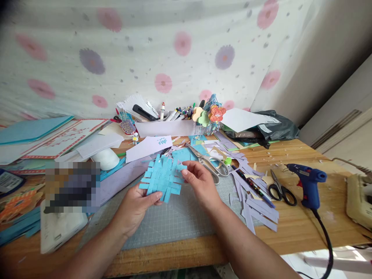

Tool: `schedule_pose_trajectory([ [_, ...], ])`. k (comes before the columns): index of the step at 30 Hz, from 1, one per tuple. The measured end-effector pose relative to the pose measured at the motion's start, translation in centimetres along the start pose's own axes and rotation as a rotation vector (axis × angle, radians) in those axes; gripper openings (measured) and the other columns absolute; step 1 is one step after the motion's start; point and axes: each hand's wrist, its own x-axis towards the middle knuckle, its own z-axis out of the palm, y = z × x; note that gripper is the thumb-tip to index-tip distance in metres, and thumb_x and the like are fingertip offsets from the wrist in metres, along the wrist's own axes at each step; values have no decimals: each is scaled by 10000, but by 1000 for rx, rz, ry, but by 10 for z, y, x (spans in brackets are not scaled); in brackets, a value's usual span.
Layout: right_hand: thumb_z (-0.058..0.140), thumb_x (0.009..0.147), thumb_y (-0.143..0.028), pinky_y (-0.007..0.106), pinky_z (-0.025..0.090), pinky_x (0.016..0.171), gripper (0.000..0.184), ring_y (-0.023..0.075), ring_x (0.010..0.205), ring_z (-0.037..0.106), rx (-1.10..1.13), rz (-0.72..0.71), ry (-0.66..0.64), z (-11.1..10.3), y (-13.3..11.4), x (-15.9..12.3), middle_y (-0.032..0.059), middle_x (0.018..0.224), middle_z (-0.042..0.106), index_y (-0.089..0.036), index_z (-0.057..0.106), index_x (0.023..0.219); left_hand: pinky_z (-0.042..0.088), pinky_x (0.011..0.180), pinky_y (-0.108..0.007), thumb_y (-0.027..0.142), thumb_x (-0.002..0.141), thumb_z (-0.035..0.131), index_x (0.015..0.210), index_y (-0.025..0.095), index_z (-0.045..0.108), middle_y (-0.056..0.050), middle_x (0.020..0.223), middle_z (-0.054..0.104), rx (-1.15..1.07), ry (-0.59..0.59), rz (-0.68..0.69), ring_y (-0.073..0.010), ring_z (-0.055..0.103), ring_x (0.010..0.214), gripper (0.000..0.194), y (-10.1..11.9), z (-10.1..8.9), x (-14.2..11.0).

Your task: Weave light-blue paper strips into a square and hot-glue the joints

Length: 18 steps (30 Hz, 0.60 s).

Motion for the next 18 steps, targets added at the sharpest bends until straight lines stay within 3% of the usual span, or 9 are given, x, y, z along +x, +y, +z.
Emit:
schedule_pose_trajectory([
  [4,730,694,-367,234,382,621,234,113,660,484,-48,-35,52,-1,0,4,-8,718,567,-175,621,771,512,588,-264,258,624,742,787,170,645,-5,689,673,55,-73,-36,-154,600,628,210,3,3,-3],
  [7,736,676,-340,220,310,550,237,90,573,410,-77,-15,56,0,2,6,-36,603,501,-166,577,665,484,566,-248,216,621,713,733,174,639,9,649,644,141,-52,3,-138,563,593,140,2,4,-3],
  [11,735,669,-339,213,284,533,256,82,553,378,-49,-7,78,2,5,5,-47,582,467,-163,550,650,465,570,-232,199,631,710,777,178,638,14,674,633,160,-31,67,-128,548,608,164,0,3,-2],
  [15,738,670,-365,215,312,546,285,82,560,386,9,7,114,5,8,2,-49,603,458,-162,539,665,512,593,-260,313,685,720,951,192,617,-10,801,668,-31,-72,0,-152,600,687,310,3,0,-4],
  [18,750,659,-387,220,336,547,309,86,563,393,55,21,142,7,9,2,-48,619,454,-165,537,679,529,599,-274,380,691,726,892,168,624,-26,779,684,-82,-121,-63,-157,631,668,309,3,0,-5],
])
